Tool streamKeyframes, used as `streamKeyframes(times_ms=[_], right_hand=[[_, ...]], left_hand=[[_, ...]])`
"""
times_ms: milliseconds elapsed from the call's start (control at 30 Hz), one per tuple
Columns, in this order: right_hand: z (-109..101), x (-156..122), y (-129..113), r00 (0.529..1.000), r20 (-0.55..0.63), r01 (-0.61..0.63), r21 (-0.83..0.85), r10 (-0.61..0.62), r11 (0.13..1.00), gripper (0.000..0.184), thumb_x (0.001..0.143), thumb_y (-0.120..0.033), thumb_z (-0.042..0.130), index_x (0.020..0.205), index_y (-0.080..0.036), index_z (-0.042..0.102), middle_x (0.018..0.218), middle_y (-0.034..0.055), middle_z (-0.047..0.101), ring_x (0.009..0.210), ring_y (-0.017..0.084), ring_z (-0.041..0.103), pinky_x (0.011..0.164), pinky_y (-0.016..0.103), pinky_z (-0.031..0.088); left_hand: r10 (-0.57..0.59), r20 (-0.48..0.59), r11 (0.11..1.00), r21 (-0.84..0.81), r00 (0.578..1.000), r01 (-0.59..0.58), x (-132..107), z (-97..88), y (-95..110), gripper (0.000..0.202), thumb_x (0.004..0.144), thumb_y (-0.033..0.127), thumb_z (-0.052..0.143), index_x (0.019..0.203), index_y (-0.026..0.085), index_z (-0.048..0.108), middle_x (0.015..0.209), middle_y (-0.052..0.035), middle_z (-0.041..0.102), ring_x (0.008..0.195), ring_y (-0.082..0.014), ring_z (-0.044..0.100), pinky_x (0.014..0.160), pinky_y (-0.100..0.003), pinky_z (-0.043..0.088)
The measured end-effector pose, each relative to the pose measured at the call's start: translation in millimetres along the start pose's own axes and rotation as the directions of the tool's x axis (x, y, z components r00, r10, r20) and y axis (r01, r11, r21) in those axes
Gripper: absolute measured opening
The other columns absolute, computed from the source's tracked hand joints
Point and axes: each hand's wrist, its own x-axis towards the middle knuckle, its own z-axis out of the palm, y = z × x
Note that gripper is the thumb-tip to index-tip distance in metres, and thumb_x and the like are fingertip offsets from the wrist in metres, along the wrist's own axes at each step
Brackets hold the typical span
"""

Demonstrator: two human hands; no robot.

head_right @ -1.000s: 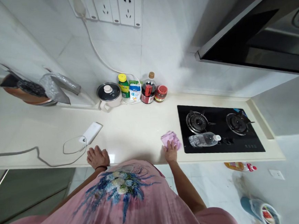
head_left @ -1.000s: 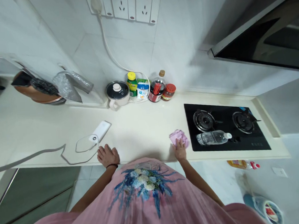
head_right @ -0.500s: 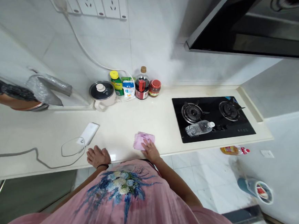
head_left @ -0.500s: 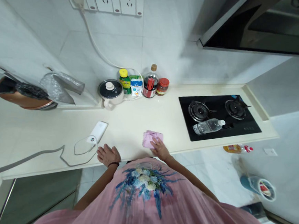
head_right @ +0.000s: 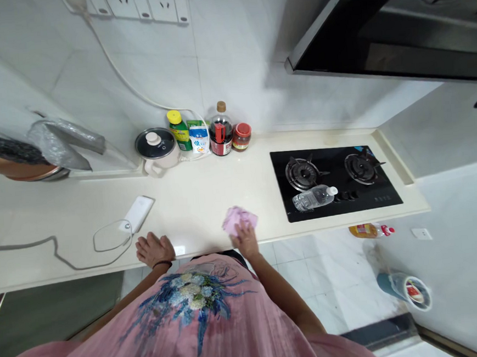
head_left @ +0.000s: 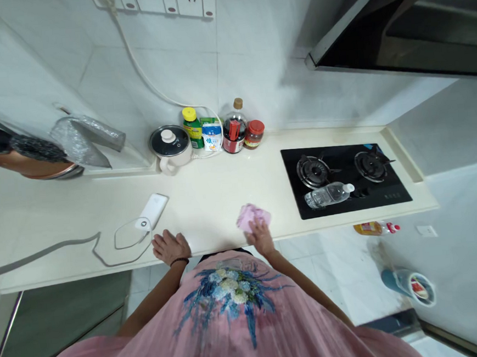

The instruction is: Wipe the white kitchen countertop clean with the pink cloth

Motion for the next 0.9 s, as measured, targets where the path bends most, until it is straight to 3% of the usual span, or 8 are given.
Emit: streamKeyframes(times_ms=[100, 167, 333, 467, 533, 700, 767, 900], right_hand=[[14, 6, -39, 0.972, 0.133, 0.186, 0.082, -0.196, 0.979, 0.053, 0.097, -0.039, 0.07, 0.149, -0.027, 0.068, 0.168, 0.0127, 0.054, 0.162, 0.035, 0.039, 0.13, 0.064, 0.037], [7, 4, -35, 0.963, 0.127, 0.223, 0.118, -0.237, 0.968, 0.049, 0.098, -0.036, 0.069, 0.146, -0.028, 0.071, 0.167, 0.0103, 0.057, 0.161, 0.032, 0.041, 0.13, 0.061, 0.038], [-43, -18, 42, 0.993, -0.111, 0.048, 0.159, -0.03, 0.986, 0.042, 0.103, -0.036, 0.057, 0.138, -0.026, 0.077, 0.157, 0.012, 0.065, 0.157, 0.029, 0.048, 0.131, 0.062, 0.035], [-82, -37, 96, 0.949, -0.271, -0.085, 0.283, 0.164, 0.955, 0.033, 0.096, -0.054, 0.068, 0.104, -0.027, 0.084, 0.135, 0.0132, 0.078, 0.136, 0.031, 0.065, 0.122, 0.06, 0.047], [-99, -43, 115, 0.861, -0.381, -0.195, 0.363, 0.337, 0.911, 0.041, 0.088, -0.064, 0.074, 0.095, -0.024, 0.081, 0.123, 0.0148, 0.08, 0.124, 0.031, 0.069, 0.114, 0.057, 0.053], [-151, -32, 166, 0.399, -0.511, -0.456, 0.609, 0.761, 0.649, 0.106, 0.07, -0.074, 0.084, 0.152, -0.014, 0.054, 0.152, 0.0235, 0.061, 0.136, 0.036, 0.061, 0.121, 0.058, 0.047], [-173, -14, 187, 0.354, -0.509, -0.445, 0.646, 0.785, 0.62, 0.124, 0.064, -0.074, 0.086, 0.162, -0.015, 0.04, 0.166, 0.0238, 0.047, 0.151, 0.037, 0.049, 0.127, 0.055, 0.042], [-204, 29, 209, 0.436, -0.532, -0.341, 0.649, 0.726, 0.68, 0.116, 0.057, -0.071, 0.09, 0.152, -0.02, 0.049, 0.154, 0.0168, 0.058, 0.141, 0.034, 0.057, 0.123, 0.056, 0.047]], left_hand=[[-0.007, 0.011, 1.0, 0.0, 1.0, 0.007, 0, -2.8, 2, 0.067, 0.106, 0.043, 0.045, 0.164, 0.009, 0.045, 0.177, -0.0276, 0.027, 0.167, -0.0408, 0.019, 0.133, -0.064, 0.018], [-0.005, 0.013, 1.0, -0.002, 1.0, 0.005, -1, -4.4, 3, 0.067, 0.106, 0.043, 0.045, 0.163, 0.009, 0.046, 0.177, -0.0274, 0.028, 0.167, -0.0413, 0.02, 0.133, -0.064, 0.018], [0.012, -0.024, 1.0, -0.001, 1.0, -0.012, -1, -5.3, 5, 0.065, 0.104, 0.042, 0.046, 0.161, 0.01, 0.047, 0.175, -0.0268, 0.031, 0.166, -0.0419, 0.021, 0.132, -0.065, 0.02], [0.029, -0.049, 1.0, 0.007, 0.998, -0.028, -3, -5.0, 7, 0.063, 0.104, 0.042, 0.045, 0.159, 0.012, 0.049, 0.174, -0.0254, 0.033, 0.165, -0.0408, 0.022, 0.131, -0.064, 0.022], [0.027, -0.043, 1.0, 0.012, 0.999, -0.026, -3, -4.8, 8, 0.063, 0.105, 0.043, 0.044, 0.16, 0.012, 0.049, 0.175, -0.0258, 0.033, 0.166, -0.0404, 0.022, 0.131, -0.064, 0.022], [0.015, -0.04, 0.999, 0.032, 0.999, -0.014, -3, -3.6, 8, 0.065, 0.105, 0.044, 0.044, 0.161, 0.011, 0.047, 0.175, -0.0258, 0.033, 0.166, -0.0404, 0.022, 0.132, -0.063, 0.021], [0.006, -0.029, 1.0, 0.029, 1.0, -0.005, -3, -3.5, 8, 0.065, 0.106, 0.043, 0.044, 0.162, 0.011, 0.047, 0.176, -0.0265, 0.032, 0.166, -0.0405, 0.021, 0.132, -0.063, 0.021], [-0.003, -0.019, 1.0, 0.02, 1.0, 0.003, -3, -4.4, 9, 0.066, 0.105, 0.041, 0.043, 0.163, 0.009, 0.047, 0.176, -0.0279, 0.031, 0.167, -0.0405, 0.021, 0.132, -0.064, 0.021]])
